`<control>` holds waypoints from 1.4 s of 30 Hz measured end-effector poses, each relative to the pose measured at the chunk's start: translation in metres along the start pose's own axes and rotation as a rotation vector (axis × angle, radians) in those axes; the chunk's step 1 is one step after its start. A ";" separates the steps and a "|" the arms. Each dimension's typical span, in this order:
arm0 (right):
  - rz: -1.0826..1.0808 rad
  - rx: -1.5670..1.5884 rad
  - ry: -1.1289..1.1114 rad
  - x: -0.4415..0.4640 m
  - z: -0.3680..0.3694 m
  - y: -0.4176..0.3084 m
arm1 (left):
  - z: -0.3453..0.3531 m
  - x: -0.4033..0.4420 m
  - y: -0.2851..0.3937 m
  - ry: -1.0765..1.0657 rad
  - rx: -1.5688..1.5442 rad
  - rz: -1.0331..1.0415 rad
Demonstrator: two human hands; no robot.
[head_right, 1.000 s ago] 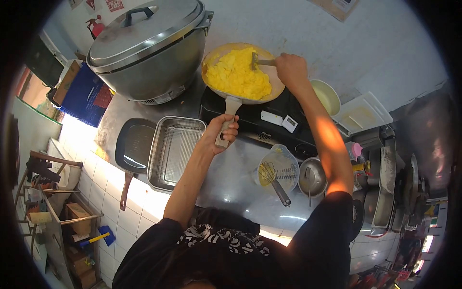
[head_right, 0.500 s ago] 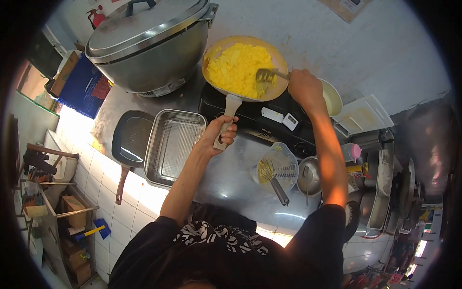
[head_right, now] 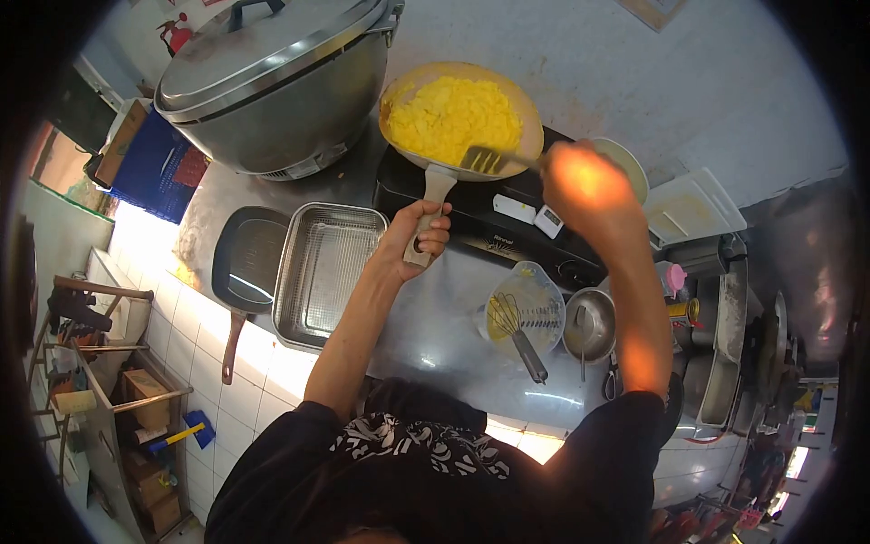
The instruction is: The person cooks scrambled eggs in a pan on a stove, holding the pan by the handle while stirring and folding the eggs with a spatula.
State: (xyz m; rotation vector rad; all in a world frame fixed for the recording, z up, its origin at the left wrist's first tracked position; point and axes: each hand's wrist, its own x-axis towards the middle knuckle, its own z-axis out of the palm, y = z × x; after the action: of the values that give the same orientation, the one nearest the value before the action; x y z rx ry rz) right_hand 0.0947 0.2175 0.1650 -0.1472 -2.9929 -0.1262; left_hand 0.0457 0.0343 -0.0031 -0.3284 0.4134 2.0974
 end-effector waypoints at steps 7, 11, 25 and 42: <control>0.025 -0.054 -0.120 0.049 0.053 -0.016 | -0.005 0.001 -0.001 -0.008 -0.005 -0.006; 0.039 -0.038 0.027 0.058 0.066 0.003 | -0.002 0.003 0.000 -0.022 -0.027 -0.019; -0.055 -0.025 0.000 0.036 0.055 -0.051 | 0.000 0.003 0.000 -0.001 -0.015 0.003; -0.283 -0.091 -0.142 0.060 0.035 -0.102 | -0.005 0.007 0.000 -0.047 -0.044 -0.015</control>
State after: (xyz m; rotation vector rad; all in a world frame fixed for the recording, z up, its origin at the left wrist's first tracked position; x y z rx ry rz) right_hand 0.0198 0.1252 0.1315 0.2716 -3.1331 -0.2935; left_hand 0.0418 0.0376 -0.0107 -0.3067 0.3370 2.0973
